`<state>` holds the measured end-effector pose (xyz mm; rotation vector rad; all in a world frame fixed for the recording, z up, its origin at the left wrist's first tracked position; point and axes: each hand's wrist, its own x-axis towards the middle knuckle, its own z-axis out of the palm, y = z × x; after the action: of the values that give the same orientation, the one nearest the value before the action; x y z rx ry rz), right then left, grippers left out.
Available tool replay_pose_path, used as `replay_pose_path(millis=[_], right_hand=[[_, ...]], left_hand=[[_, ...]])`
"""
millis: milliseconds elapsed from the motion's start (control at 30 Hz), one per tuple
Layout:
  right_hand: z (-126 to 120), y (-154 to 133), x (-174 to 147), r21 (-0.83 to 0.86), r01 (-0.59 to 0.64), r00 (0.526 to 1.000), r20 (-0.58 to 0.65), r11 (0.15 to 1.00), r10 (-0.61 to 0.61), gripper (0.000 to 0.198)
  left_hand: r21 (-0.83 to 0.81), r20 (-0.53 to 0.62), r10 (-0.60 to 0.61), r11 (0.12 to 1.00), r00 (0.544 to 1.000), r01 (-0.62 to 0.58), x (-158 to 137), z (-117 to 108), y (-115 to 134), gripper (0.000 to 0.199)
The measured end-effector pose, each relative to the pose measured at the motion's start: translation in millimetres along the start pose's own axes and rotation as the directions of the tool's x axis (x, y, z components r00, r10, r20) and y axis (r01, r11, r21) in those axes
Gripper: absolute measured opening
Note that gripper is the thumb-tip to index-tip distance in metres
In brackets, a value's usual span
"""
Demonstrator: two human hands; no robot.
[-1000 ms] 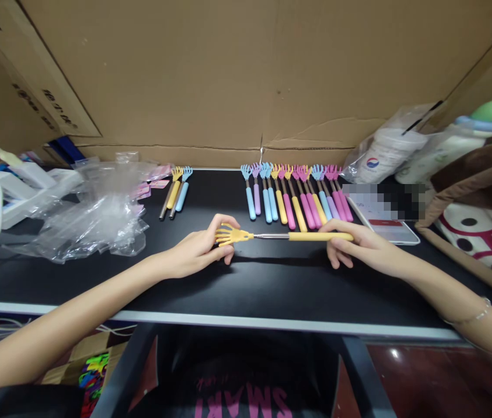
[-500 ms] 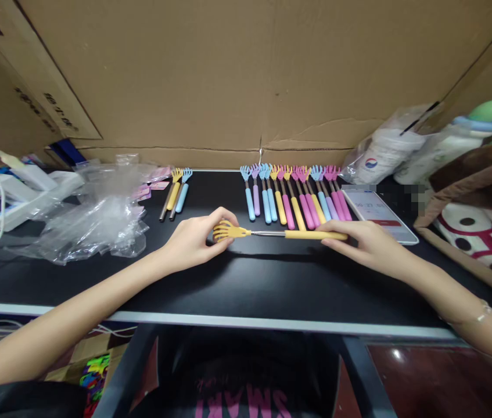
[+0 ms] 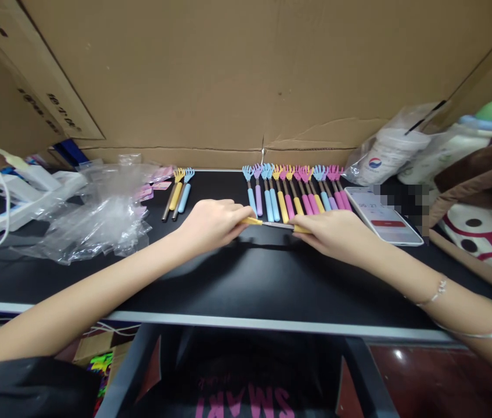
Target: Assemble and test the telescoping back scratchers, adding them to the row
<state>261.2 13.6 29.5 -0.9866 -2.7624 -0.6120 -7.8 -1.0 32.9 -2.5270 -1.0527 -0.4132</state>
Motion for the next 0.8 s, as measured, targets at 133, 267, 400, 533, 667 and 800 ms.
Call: replay_pose_path(millis=[133, 267, 400, 533, 667, 800], right_hand=[[3.8, -2.5, 4.1, -0.015, 0.001, 1.000, 0.002, 1.000, -0.001, 0.025], [8.6, -12.5, 9.9, -0.060, 0.011, 0.999, 0.038, 0.998, -0.009, 0.027], [13.8, -19.9, 16.9, -0.095, 0.027, 0.999, 0.046, 0.995, -0.023, 0.033], [16.1, -21.9, 17.2, -0.075, 0.041, 0.999, 0.003, 0.996, -0.041, 0.035], [14.6, -21.0, 11.6, -0.060, 0.056, 0.998, -0.021, 0.997, -0.057, 0.035], [9.1, -18.5, 8.5, -0.068, 0.057, 0.997, -0.054, 0.996, -0.060, 0.034]], left_hand=[[0.075, -0.013, 0.039, 0.996, 0.999, -0.038, 3.2, 2.6, 0.9, 0.019], [0.141, -0.012, 0.087, 0.986, 0.996, -0.084, 6.4, 3.9, 11.6, 0.015], [0.163, 0.010, 0.100, 0.981, 0.995, -0.101, 7.7, 7.6, 19.0, 0.014], [0.140, 0.002, 0.112, 0.984, 0.994, -0.111, 6.0, 14.5, 20.7, 0.018], [0.103, -0.026, 0.116, 0.988, 0.993, -0.113, 4.7, 21.0, 22.4, 0.021], [0.114, -0.089, 0.128, 0.986, 0.988, -0.118, 4.8, 19.5, 22.5, 0.022]])
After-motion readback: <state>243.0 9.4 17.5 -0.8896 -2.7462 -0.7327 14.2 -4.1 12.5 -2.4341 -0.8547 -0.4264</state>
